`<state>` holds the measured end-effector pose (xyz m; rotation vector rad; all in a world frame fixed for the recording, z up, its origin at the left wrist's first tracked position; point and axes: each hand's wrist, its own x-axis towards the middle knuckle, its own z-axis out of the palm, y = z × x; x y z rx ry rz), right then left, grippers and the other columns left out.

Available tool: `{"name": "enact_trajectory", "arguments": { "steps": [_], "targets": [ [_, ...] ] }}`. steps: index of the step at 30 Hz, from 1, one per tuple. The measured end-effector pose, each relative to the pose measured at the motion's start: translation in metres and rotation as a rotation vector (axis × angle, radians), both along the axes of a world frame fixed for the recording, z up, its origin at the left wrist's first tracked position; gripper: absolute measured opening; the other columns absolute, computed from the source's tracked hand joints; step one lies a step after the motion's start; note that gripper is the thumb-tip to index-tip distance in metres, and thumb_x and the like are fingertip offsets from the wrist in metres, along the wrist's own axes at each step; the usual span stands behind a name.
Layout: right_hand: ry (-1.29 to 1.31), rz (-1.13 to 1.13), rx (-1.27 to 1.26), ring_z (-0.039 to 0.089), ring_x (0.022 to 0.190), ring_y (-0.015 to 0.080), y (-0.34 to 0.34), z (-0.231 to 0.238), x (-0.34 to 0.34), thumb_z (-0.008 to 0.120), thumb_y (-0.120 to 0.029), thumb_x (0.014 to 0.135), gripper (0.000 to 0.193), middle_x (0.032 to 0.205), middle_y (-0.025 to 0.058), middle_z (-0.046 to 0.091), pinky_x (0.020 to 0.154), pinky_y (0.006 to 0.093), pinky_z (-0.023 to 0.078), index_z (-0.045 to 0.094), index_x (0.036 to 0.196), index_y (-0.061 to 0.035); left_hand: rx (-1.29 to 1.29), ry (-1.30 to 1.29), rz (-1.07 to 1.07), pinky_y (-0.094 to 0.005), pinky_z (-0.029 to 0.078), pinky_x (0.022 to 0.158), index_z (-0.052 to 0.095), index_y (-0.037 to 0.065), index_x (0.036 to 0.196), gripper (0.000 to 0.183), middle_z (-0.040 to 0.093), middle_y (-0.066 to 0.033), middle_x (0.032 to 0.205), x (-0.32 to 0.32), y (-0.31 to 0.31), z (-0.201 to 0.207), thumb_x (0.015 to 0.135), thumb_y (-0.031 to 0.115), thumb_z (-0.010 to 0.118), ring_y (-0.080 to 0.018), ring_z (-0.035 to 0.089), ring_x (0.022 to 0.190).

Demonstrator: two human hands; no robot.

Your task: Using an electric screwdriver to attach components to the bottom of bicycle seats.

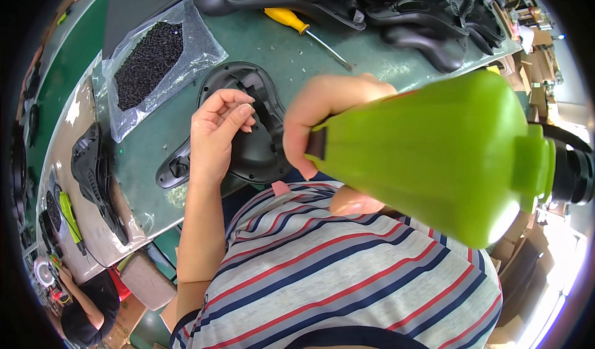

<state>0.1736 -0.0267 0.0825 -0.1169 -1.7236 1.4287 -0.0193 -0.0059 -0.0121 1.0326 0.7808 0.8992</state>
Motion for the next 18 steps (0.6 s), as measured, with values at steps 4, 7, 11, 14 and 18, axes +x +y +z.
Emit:
{"name": "enact_trajectory", "arguments": {
  "steps": [4,7,11,14,18],
  "targets": [
    [-0.069,-0.229,-0.070,0.056,0.052,0.0210,-0.014,-0.013,0.004,0.075,-0.034,0.071,0.048,0.065,0.0108,0.057,0.045,0.0312,0.045,0.051,0.088,0.0034,0.000,-0.004,0.006,-0.0191,0.045,0.062,0.059,0.001,0.092,0.009,0.060,-0.0012,0.080,-0.001,0.001,0.001,0.083,0.001,0.057,-0.0065,0.055,0.068],
    [-0.033,-0.249,-0.074,0.056,0.052,0.0204,-0.012,-0.022,-0.002,0.074,-0.038,0.070,0.049,0.063,0.0098,0.057,0.046,0.0315,0.045,0.052,0.085,0.0029,0.006,-0.020,-0.007,-0.0193,0.045,0.063,0.059,0.001,0.092,0.009,0.060,-0.0014,0.081,0.001,0.000,0.001,0.083,0.001,0.057,-0.0070,0.055,0.069],
    [0.034,-0.278,-0.065,0.055,0.051,0.0196,-0.016,-0.018,-0.015,0.074,-0.042,0.069,0.050,0.060,0.0083,0.056,0.048,0.0319,0.045,0.053,0.080,0.0021,0.029,-0.002,0.014,-0.0198,0.046,0.063,0.059,0.000,0.091,0.009,0.060,-0.0026,0.082,0.001,-0.001,0.005,0.082,0.001,0.058,-0.0079,0.057,0.070],
    [-0.255,-0.384,-0.119,0.056,0.052,0.0229,-0.024,-0.004,-0.014,0.077,-0.033,0.067,0.043,0.059,0.0095,0.055,0.048,0.0335,0.046,0.054,0.078,0.0018,-0.019,-0.041,0.037,-0.0207,0.047,0.062,0.059,0.000,0.090,0.008,0.061,-0.0041,0.078,-0.003,-0.002,-0.001,0.082,0.000,0.059,-0.0095,0.058,0.067],
    [0.124,-0.150,-0.253,0.058,0.055,0.0249,-0.018,0.013,-0.004,0.074,-0.031,0.070,0.047,0.065,0.0104,0.058,0.048,0.0340,0.047,0.050,0.092,0.0021,-0.058,-0.053,0.031,-0.0212,0.045,0.060,0.059,0.000,0.089,0.008,0.061,-0.0040,0.077,-0.006,0.002,-0.002,0.082,0.002,0.059,-0.0099,0.057,0.066]
  ]
}}
